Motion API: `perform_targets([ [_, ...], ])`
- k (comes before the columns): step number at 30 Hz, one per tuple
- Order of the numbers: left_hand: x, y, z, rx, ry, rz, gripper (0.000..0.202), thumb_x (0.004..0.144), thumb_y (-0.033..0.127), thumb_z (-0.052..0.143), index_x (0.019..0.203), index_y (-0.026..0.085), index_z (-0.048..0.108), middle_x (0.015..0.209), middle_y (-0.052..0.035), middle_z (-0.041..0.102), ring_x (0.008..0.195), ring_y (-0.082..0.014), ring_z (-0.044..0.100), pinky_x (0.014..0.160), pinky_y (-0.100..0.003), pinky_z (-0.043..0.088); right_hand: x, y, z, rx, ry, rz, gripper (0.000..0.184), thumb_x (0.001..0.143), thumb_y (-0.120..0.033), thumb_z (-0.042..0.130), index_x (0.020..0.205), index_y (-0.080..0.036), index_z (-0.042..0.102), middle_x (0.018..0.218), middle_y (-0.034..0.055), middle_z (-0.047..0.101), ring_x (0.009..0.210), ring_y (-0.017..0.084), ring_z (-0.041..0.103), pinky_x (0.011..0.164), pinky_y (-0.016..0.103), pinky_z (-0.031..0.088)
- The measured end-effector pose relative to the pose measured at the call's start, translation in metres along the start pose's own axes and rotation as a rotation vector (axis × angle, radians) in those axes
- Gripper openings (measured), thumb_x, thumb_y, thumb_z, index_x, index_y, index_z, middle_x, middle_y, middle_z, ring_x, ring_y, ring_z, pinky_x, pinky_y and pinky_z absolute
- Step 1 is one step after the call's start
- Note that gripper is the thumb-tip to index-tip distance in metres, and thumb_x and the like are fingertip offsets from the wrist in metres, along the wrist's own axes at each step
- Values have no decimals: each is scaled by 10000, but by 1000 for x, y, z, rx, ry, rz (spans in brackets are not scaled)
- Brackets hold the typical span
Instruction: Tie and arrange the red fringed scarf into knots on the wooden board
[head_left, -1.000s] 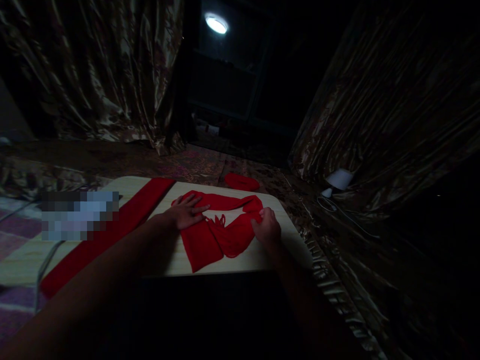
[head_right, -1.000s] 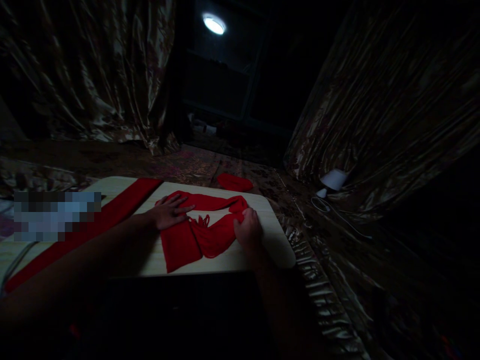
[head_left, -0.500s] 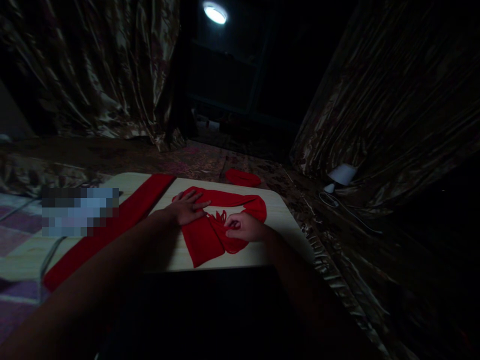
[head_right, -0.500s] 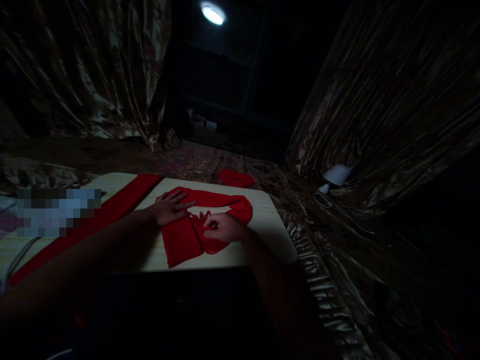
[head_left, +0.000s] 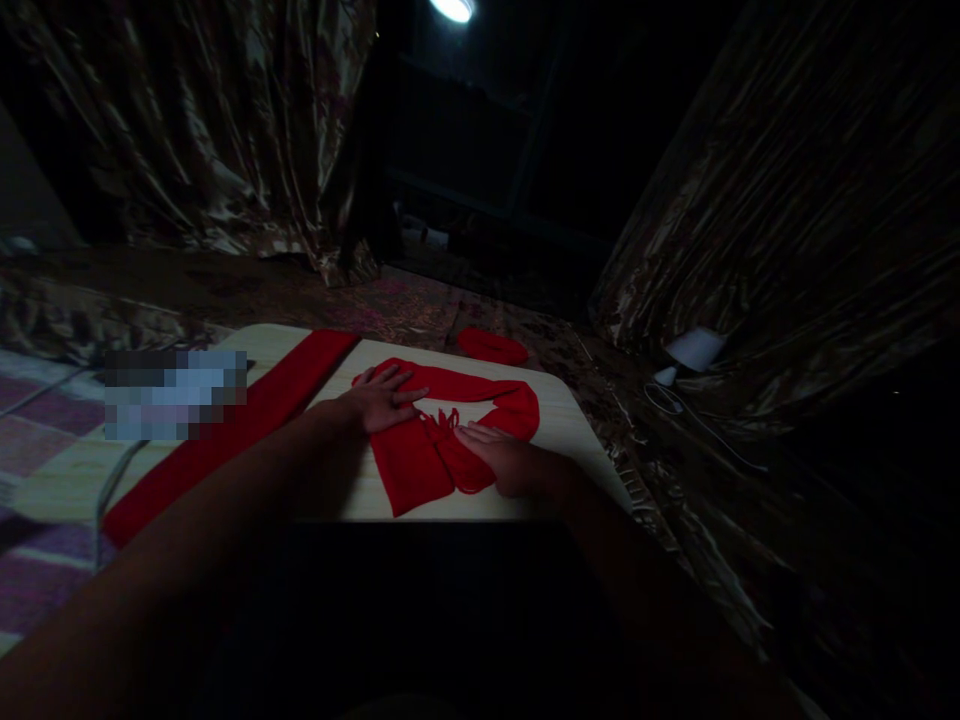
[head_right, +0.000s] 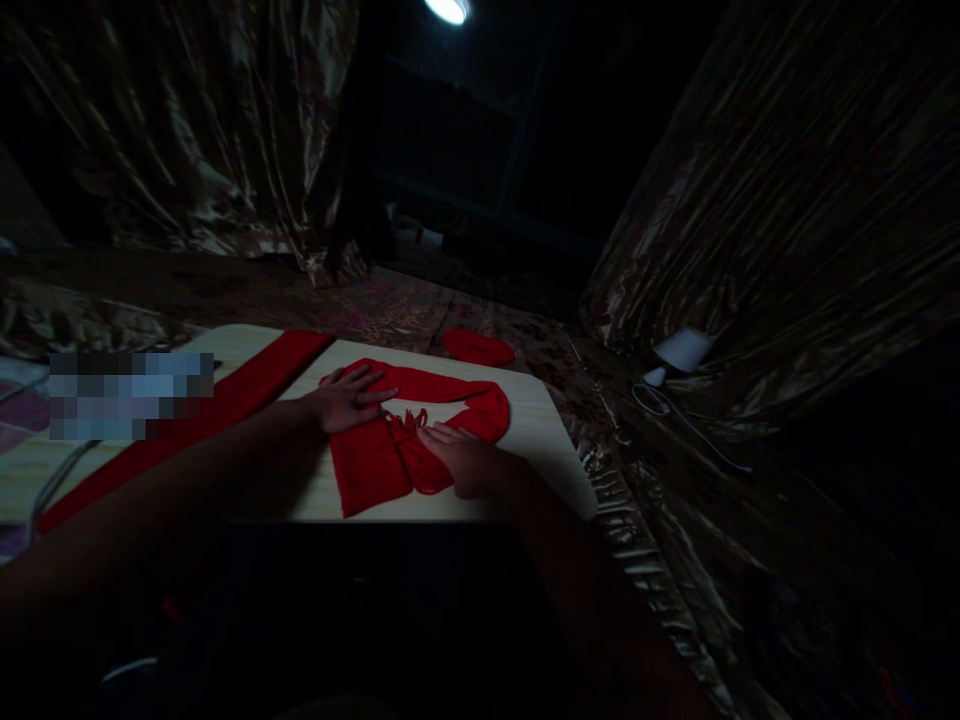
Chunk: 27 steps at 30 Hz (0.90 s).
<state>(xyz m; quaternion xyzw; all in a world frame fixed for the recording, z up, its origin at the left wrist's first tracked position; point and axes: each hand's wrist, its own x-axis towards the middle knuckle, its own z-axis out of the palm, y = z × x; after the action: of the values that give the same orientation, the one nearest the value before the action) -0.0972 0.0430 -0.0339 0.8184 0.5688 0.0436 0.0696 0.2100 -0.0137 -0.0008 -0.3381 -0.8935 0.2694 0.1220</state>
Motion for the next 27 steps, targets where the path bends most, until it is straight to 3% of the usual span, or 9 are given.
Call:
perform_targets([
  [3, 1, -1, 2, 2, 4, 0, 641, 925, 670, 368, 1527, 453, 330, 1675, 16, 160, 1544, -337, 38, 1183, -609, 6, 5, -3, 6, -118, 5, -47, 920, 588, -3, 594, 1474, -233, 508, 1438, 99, 576, 1272, 283, 560, 1090, 406, 409],
  [8, 3, -4, 5, -4, 6, 3, 656, 914, 696, 371, 1526, 463, 324, 1678, 8, 147, 1545, -338, 27, 1180, -614, -2, -19, -18, -3, -145, -62, -158, 741, 619, 18, 539, 1320, -198, 644, 1291, 92, 659, 1177, 253, 600, 1029, 370, 450],
  [11, 3, -4, 5, -15, 13, 13, 655, 913, 700, 371, 1523, 465, 328, 1676, 20, 158, 1544, -344, 28, 1180, -614, -20, -45, -26, -14, -46, -104, -159, 704, 651, -32, 606, 1325, -231, 641, 1344, 71, 641, 1217, 259, 591, 1061, 390, 433],
  [14, 3, -4, 5, -18, 11, 8, 654, 916, 695, 367, 1525, 462, 323, 1675, 26, 161, 1543, -345, 25, 1180, -612, -35, -65, -30, -16, -40, -126, -121, 850, 636, -115, 730, 1449, -260, 530, 1492, 92, 523, 1366, 292, 480, 1154, 443, 328],
  [16, 3, -3, 4, -16, 7, 0, 653, 919, 690, 365, 1529, 462, 314, 1676, 20, 157, 1544, -340, 27, 1179, -614, -32, -72, -29, -9, -118, -142, -117, 917, 655, -164, 767, 1509, -263, 447, 1552, 114, 445, 1437, 300, 390, 1190, 482, 249],
  [19, 2, -1, 3, -8, 2, -4, 653, 917, 690, 370, 1528, 468, 311, 1676, 12, 153, 1546, -334, 27, 1180, -618, -11, -76, -21, 9, -281, -103, -118, 756, 816, -157, 641, 1529, -256, 410, 1560, 132, 430, 1466, 278, 343, 1198, 520, 205],
  [24, -1, 1, 0, -4, -5, -4, 647, 920, 689, 359, 1525, 461, 326, 1676, 7, 154, 1545, -334, 26, 1184, -612, -2, -82, 5, 36, -382, 20, -195, 531, 877, -201, 566, 1407, -184, 549, 1471, 168, 530, 1421, 285, 414, 1201, 537, 210],
  [27, -3, 3, -4, -3, -6, -9, 641, 923, 671, 370, 1526, 455, 333, 1675, 7, 158, 1545, -335, 30, 1186, -607, 4, -87, 15, 43, -368, 133, -243, 400, 882, -209, 556, 1275, -219, 629, 1357, 136, 629, 1365, 264, 485, 1201, 521, 235],
])
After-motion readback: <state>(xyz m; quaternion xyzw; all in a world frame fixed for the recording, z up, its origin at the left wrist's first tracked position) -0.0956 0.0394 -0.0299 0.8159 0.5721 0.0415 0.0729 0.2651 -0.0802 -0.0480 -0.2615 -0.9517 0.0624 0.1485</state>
